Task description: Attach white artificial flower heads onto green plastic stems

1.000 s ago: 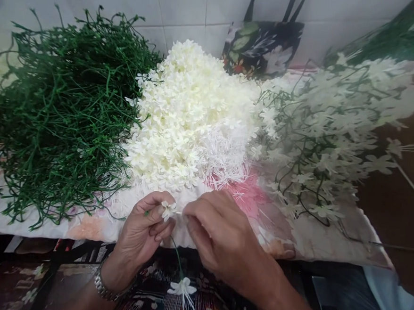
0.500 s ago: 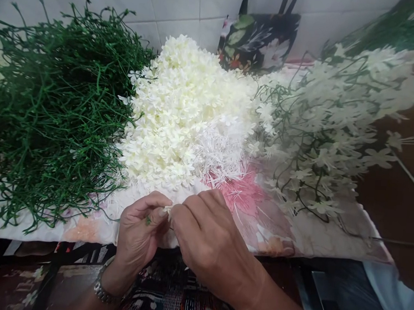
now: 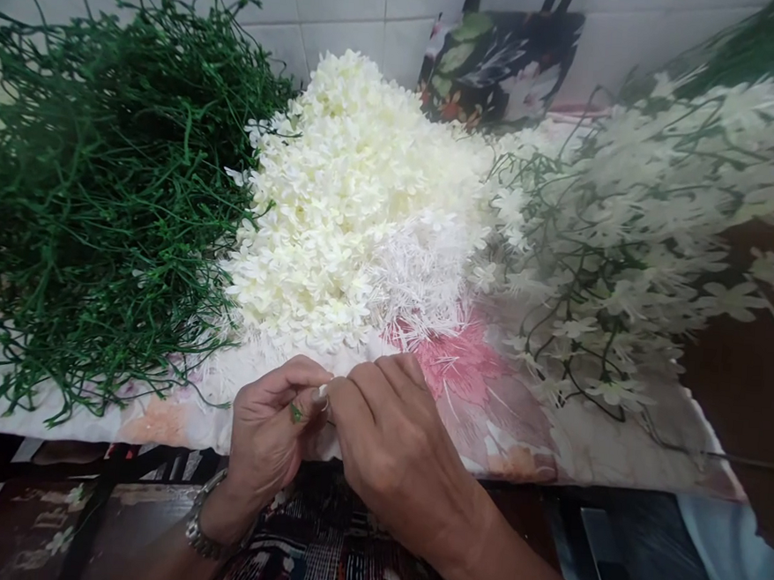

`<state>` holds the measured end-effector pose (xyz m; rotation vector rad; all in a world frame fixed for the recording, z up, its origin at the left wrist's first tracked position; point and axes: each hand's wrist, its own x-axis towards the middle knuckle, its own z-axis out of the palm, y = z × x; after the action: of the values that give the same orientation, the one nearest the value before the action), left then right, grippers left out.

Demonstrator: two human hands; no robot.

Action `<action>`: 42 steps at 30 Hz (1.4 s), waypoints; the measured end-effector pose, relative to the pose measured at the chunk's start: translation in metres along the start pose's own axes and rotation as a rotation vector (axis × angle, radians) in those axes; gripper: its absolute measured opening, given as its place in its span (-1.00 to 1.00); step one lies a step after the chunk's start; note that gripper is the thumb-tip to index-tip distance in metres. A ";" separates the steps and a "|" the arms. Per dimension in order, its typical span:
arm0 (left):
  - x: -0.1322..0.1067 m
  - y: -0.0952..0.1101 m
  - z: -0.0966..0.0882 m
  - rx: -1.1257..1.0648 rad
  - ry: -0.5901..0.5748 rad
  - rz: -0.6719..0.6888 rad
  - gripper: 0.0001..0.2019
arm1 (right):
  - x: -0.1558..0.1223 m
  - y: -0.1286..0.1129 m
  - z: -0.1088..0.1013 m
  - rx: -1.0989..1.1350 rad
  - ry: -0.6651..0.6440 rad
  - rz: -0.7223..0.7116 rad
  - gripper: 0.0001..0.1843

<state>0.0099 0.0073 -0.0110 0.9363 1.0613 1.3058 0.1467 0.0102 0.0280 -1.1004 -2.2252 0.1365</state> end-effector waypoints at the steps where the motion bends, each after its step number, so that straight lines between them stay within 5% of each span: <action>1: 0.001 0.001 0.001 -0.038 0.004 -0.016 -0.97 | 0.000 0.001 0.001 0.019 0.013 0.002 -0.81; 5: 0.003 0.007 0.004 -0.213 0.049 -0.139 -0.86 | 0.000 0.005 0.003 0.180 0.073 0.065 -0.90; 9: 0.003 0.013 0.008 -0.264 0.111 -0.195 -0.79 | -0.001 0.007 0.006 0.296 0.069 0.118 -0.70; 19: -0.002 0.012 0.012 -0.296 0.105 -0.275 -0.76 | -0.005 0.005 0.013 0.318 0.150 0.165 -0.90; 26: -0.004 0.017 0.008 -0.322 -0.119 -0.221 -0.84 | -0.009 0.011 0.007 0.351 0.152 0.300 -0.91; 42: -0.001 0.014 0.003 -0.409 -0.146 -0.259 -0.85 | -0.002 0.004 -0.009 0.442 0.056 0.232 -0.90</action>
<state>0.0095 0.0070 0.0032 0.5557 0.7363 1.1605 0.1553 0.0092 0.0324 -1.0875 -1.8855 0.6537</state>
